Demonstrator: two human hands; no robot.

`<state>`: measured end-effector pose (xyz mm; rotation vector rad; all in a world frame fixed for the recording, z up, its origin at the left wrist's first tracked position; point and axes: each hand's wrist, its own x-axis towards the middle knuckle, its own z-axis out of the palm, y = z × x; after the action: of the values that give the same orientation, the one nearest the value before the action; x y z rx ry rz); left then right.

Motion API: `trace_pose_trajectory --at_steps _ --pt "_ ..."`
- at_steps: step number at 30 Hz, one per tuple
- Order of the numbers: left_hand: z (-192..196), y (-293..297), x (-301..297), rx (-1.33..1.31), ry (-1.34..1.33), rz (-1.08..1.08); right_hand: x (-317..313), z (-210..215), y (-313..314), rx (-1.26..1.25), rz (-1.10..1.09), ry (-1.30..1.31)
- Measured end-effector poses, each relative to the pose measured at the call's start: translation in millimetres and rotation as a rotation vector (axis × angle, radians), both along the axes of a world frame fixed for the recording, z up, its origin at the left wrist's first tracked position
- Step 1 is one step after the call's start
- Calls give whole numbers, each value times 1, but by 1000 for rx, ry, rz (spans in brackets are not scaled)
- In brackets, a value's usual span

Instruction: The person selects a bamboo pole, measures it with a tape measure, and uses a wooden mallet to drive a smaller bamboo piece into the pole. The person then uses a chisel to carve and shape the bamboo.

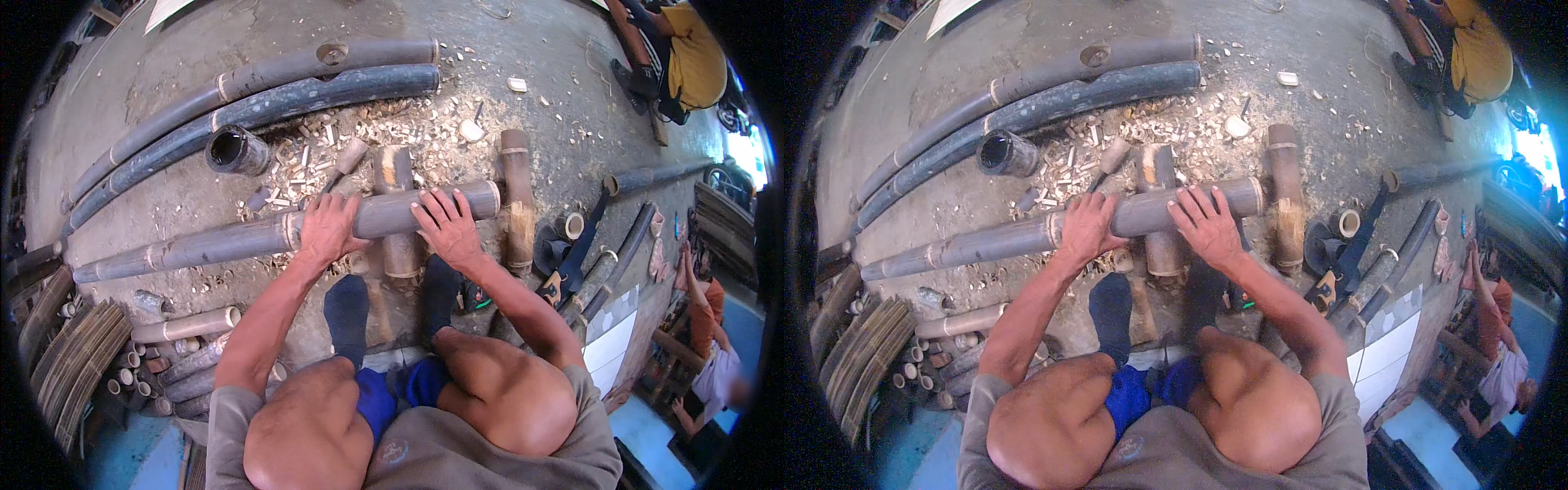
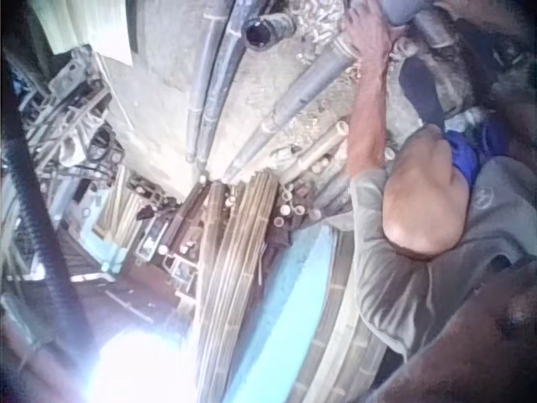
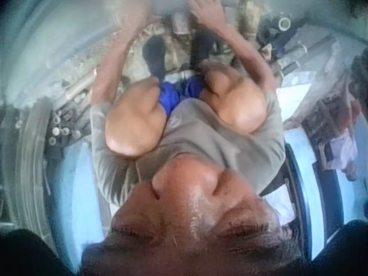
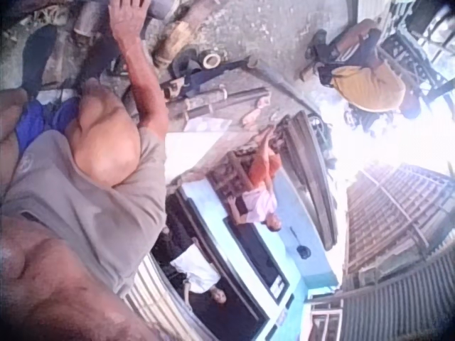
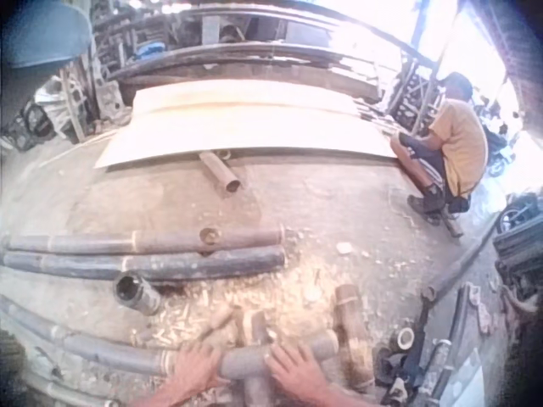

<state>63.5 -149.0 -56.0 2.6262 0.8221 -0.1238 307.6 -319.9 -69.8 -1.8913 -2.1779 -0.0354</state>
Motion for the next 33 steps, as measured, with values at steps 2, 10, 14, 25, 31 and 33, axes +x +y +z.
trace_pose_trajectory --at_steps 2,10,14,25,31,33 --pt "7 -4 3 -20 86 21 0 -7 -3 8 -3 -12" --pt "10 27 11 -254 150 -50 -8 -9 -2 30 -37 41" --pt "4 11 5 -134 102 -27 -12 -8 -5 22 -77 49" --pt "2 6 2 -127 48 21 -79 -21 -60 -510 -430 315" --pt "2 9 11 -106 28 9 -85 -34 -48 -657 -560 374" --pt "2 9 18 -85 33 0 -83 -30 -46 -680 -575 401"
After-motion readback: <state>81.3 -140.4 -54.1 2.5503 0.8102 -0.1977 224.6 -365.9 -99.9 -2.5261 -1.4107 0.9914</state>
